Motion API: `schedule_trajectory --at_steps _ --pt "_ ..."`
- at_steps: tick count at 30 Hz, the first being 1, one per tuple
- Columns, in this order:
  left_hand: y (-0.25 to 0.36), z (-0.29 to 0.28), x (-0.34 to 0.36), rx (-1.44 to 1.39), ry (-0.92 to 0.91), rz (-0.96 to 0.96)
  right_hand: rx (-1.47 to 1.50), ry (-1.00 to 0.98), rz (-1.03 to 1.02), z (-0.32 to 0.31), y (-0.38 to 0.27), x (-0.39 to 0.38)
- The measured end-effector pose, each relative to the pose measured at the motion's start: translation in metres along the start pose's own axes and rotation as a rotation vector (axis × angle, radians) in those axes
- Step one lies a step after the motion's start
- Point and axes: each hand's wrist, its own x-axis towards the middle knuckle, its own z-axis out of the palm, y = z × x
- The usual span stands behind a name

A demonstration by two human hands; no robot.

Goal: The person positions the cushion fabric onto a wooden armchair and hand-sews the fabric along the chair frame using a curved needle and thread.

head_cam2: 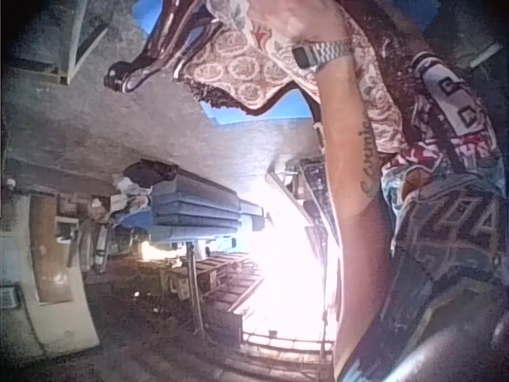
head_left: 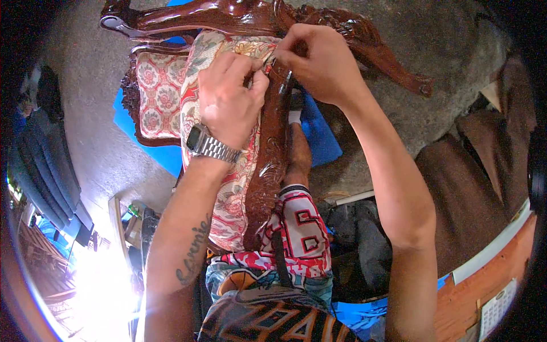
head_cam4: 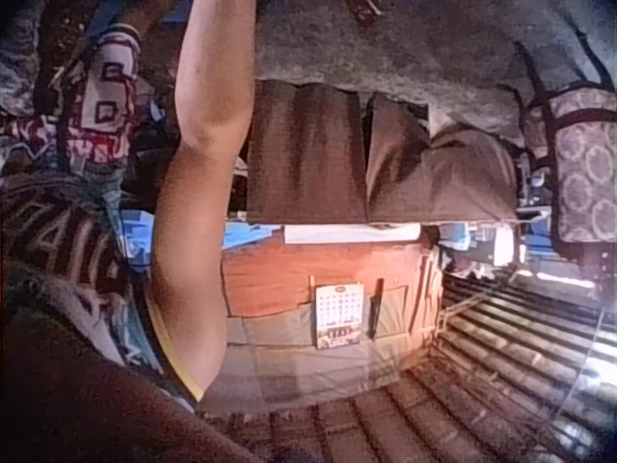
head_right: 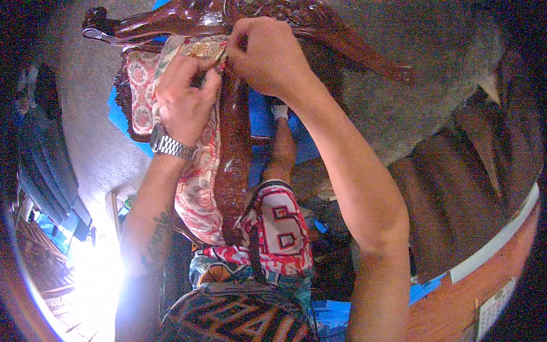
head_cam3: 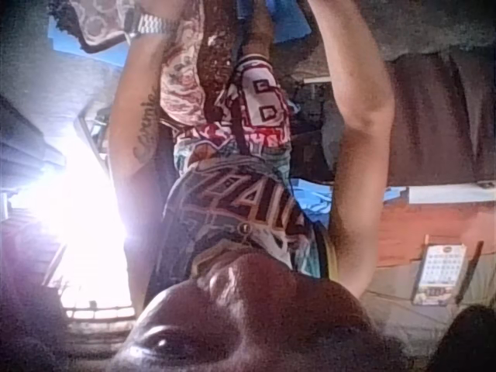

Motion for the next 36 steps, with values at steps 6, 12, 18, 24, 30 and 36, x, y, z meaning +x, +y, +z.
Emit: schedule_trajectory --at_steps 6,12,18,24,30,36 --pt "0.002 -0.002 0.002 -0.022 -0.008 -0.015 0.023 -0.016 0.098 0.002 0.001 -0.002" --pt "-0.001 0.001 0.000 -0.046 0.008 -0.015 -0.052 0.042 0.053 0.003 -0.003 -0.012" --pt "-0.004 0.003 -0.002 -0.060 0.006 -0.027 -0.024 0.071 -0.021 0.003 0.000 -0.010" --pt "-0.003 0.003 -0.001 -0.064 0.019 -0.030 0.023 0.129 -0.064 0.002 0.002 -0.009" --pt "-0.005 0.004 -0.001 -0.071 0.020 -0.027 0.007 0.061 -0.056 -0.001 0.000 -0.006" --pt "-0.005 0.003 -0.001 -0.073 0.006 -0.029 -0.037 -0.033 -0.122 -0.008 0.006 0.009"
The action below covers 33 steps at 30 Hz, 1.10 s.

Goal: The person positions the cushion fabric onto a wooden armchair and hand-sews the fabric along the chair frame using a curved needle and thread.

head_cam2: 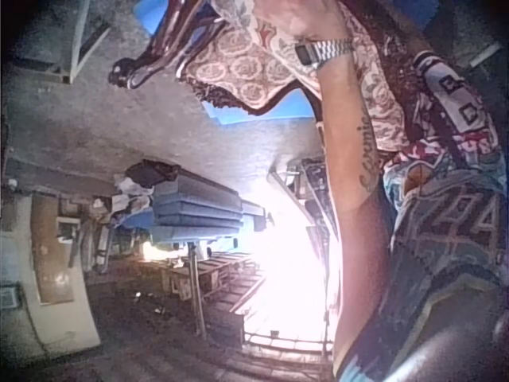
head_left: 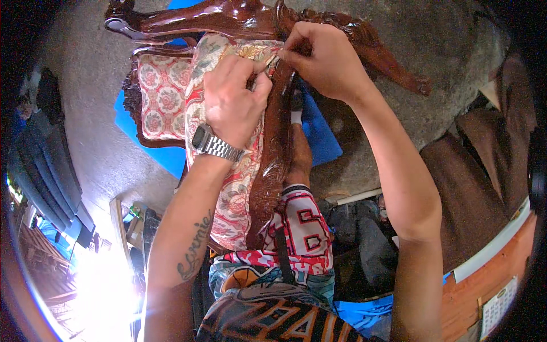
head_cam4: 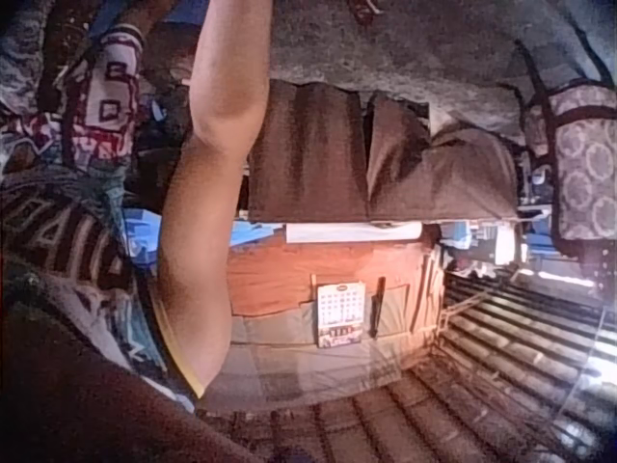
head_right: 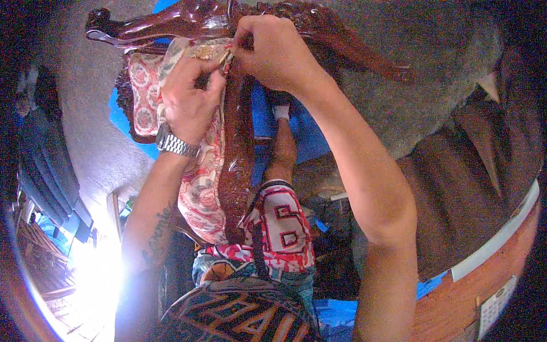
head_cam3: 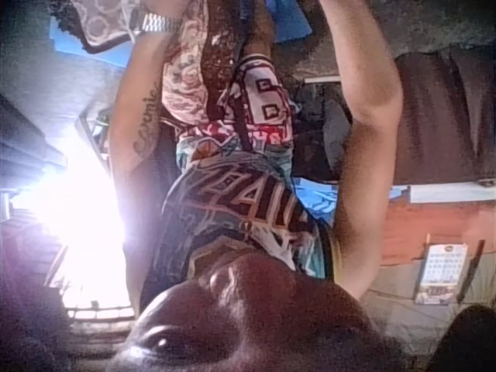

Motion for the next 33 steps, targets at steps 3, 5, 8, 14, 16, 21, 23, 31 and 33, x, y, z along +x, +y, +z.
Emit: schedule_trajectory --at_steps 3,5,8,14,16,21,23,31,33 --pt "0.001 -0.001 0.000 0.001 -0.003 -0.006 0.031 -0.041 0.030 0.000 0.003 0.002" --pt "0.001 0.000 -0.001 0.009 0.008 -0.006 0.042 -0.052 0.044 0.001 0.004 0.003" --pt "0.001 0.000 -0.001 -0.005 0.004 -0.002 0.090 -0.063 0.066 0.001 0.000 0.009" --pt "0.000 0.000 -0.001 -0.013 0.000 -0.003 0.029 -0.214 0.170 -0.005 -0.008 0.008" --pt "0.000 0.000 -0.001 -0.023 -0.018 -0.024 -0.021 -0.003 0.115 -0.003 -0.010 -0.001" --pt "0.002 0.000 -0.002 -0.014 -0.028 -0.059 0.048 0.104 0.003 0.003 -0.008 -0.009" --pt "0.002 0.000 -0.002 -0.028 -0.014 -0.053 0.031 0.108 -0.011 0.004 -0.008 -0.009" --pt "0.001 0.000 -0.002 -0.019 -0.008 -0.022 0.000 0.132 -0.085 0.007 -0.009 -0.009" --pt "0.001 0.000 -0.002 -0.021 0.001 -0.022 0.006 0.137 -0.087 0.008 -0.010 -0.009"
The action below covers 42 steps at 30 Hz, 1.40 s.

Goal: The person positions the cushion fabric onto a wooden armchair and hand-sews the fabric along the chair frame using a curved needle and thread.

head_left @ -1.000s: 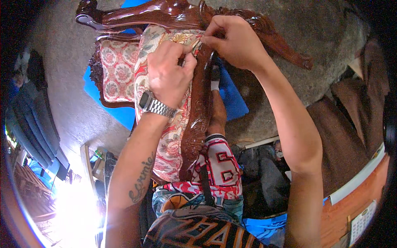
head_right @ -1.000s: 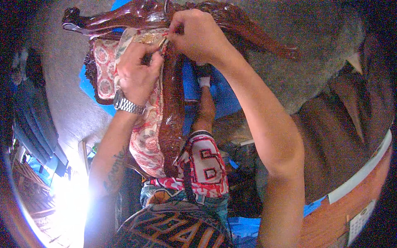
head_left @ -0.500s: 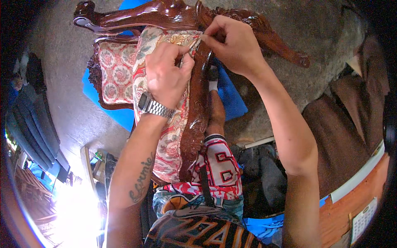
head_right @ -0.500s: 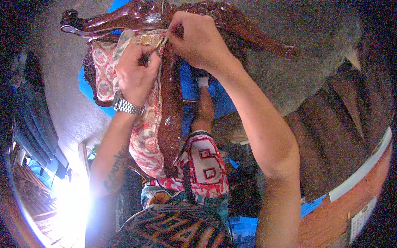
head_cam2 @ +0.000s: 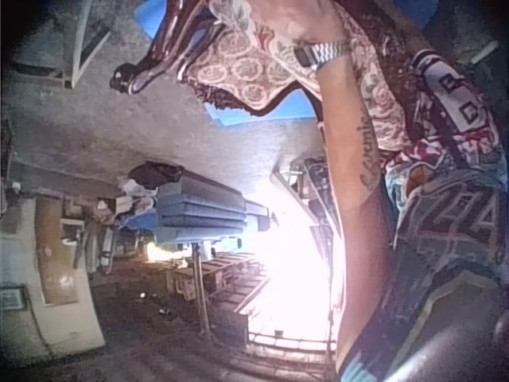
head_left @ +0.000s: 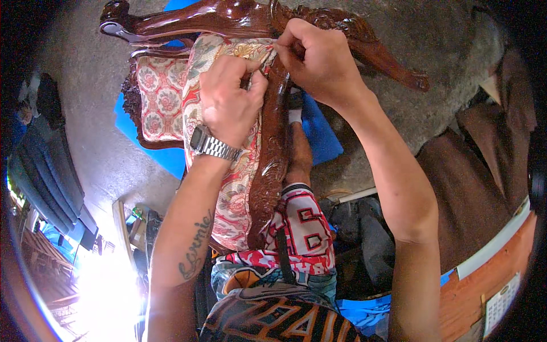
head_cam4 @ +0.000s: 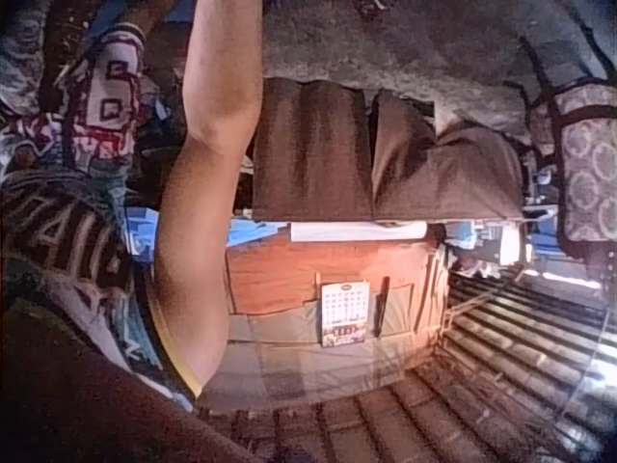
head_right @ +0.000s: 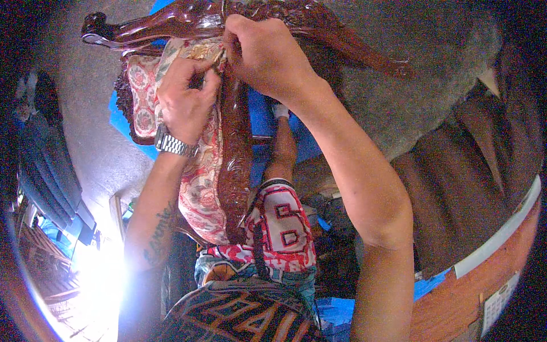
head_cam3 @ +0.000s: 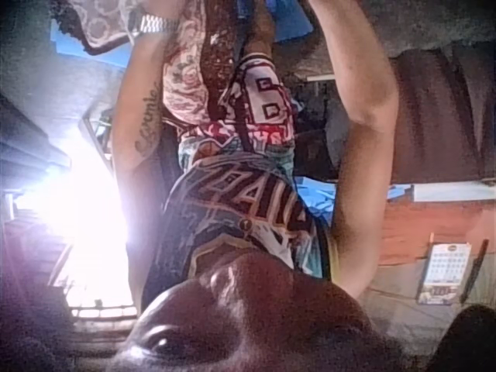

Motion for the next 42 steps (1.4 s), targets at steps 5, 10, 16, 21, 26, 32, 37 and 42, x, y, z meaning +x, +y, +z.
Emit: schedule_trajectory --at_steps 5,10,16,21,26,32,37,42 --pt "0.000 0.000 0.000 0.004 -0.006 -0.006 -0.011 0.031 -0.014 0.001 -0.001 -0.002" --pt "-0.001 0.000 -0.001 0.023 -0.027 -0.016 -0.033 0.001 0.016 0.000 0.001 0.000" --pt "-0.001 0.001 -0.001 0.022 -0.015 -0.013 0.053 -0.137 0.124 -0.004 0.007 0.012" --pt "-0.001 0.001 -0.001 0.025 -0.002 0.001 0.074 -0.236 0.206 -0.005 0.009 0.017" --pt "-0.001 0.001 0.000 0.023 0.000 -0.001 0.168 -0.323 0.351 -0.010 0.008 0.021" --pt "-0.002 0.002 -0.001 0.004 -0.007 -0.020 0.409 -0.410 0.127 -0.024 0.010 0.003" --pt "-0.003 0.003 -0.001 0.008 0.004 -0.001 -0.079 -0.127 -0.195 -0.005 0.012 0.003" --pt "-0.003 0.002 -0.001 0.002 0.000 0.000 -0.050 -0.050 -0.030 0.001 0.006 0.001"
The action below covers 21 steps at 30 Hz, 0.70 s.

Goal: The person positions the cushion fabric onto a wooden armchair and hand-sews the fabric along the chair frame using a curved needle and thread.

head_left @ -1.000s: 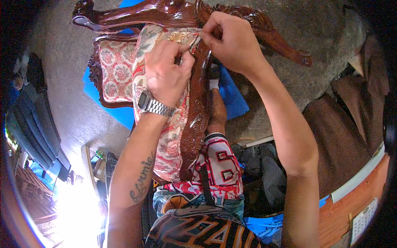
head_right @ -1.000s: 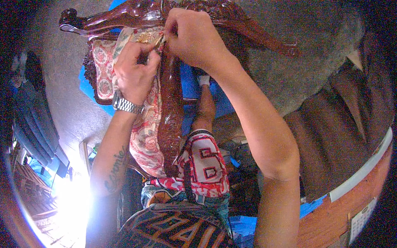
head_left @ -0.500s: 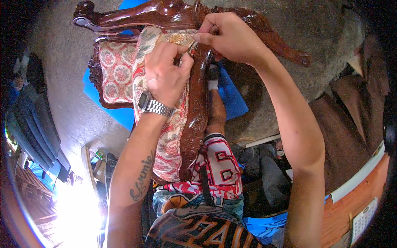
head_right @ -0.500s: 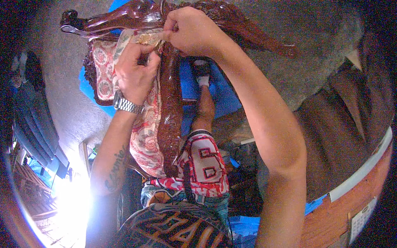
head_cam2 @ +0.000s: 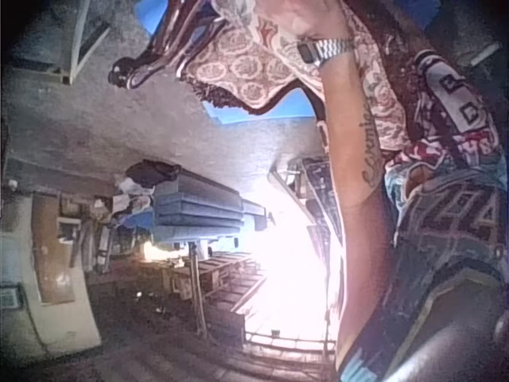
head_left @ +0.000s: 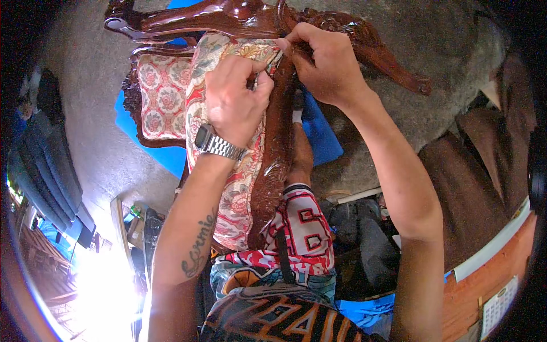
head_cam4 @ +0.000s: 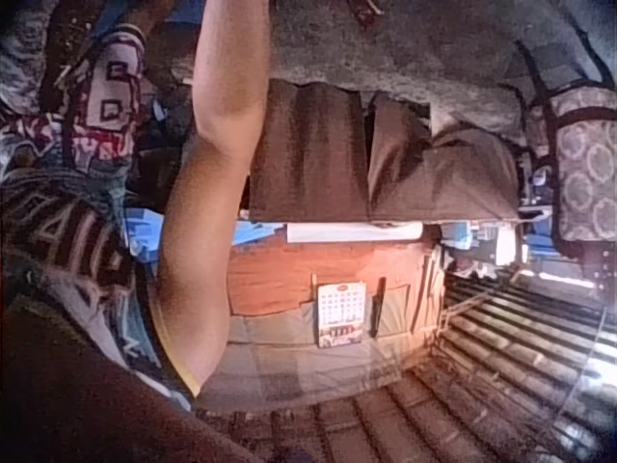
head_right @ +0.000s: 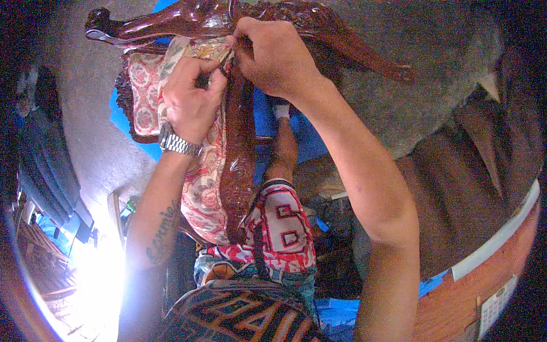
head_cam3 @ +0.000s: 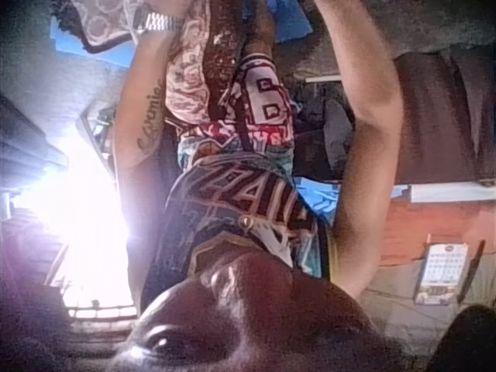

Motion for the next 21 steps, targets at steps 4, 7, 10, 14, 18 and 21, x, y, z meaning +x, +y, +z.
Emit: schedule_trajectory --at_steps 4,7,10,14,18,21 --pt "0.001 -0.002 0.001 -0.014 -0.019 -0.014 0.026 -0.068 0.132 -0.001 -0.003 -0.001" --pt "0.003 -0.004 0.002 -0.022 -0.037 -0.057 0.003 -0.074 0.087 -0.001 -0.004 -0.001" --pt "0.004 -0.004 0.004 -0.023 -0.049 -0.051 -0.067 -0.075 0.030 -0.004 -0.001 0.000" --pt "0.004 -0.005 0.005 -0.034 -0.055 -0.057 -0.130 -0.200 -0.092 -0.012 0.006 0.009" --pt "0.004 -0.004 0.004 -0.028 -0.044 -0.048 -0.116 -0.221 -0.118 -0.015 0.007 0.012" --pt "0.003 -0.004 0.003 -0.035 -0.035 -0.050 -0.073 -0.193 -0.109 -0.014 0.007 0.010"
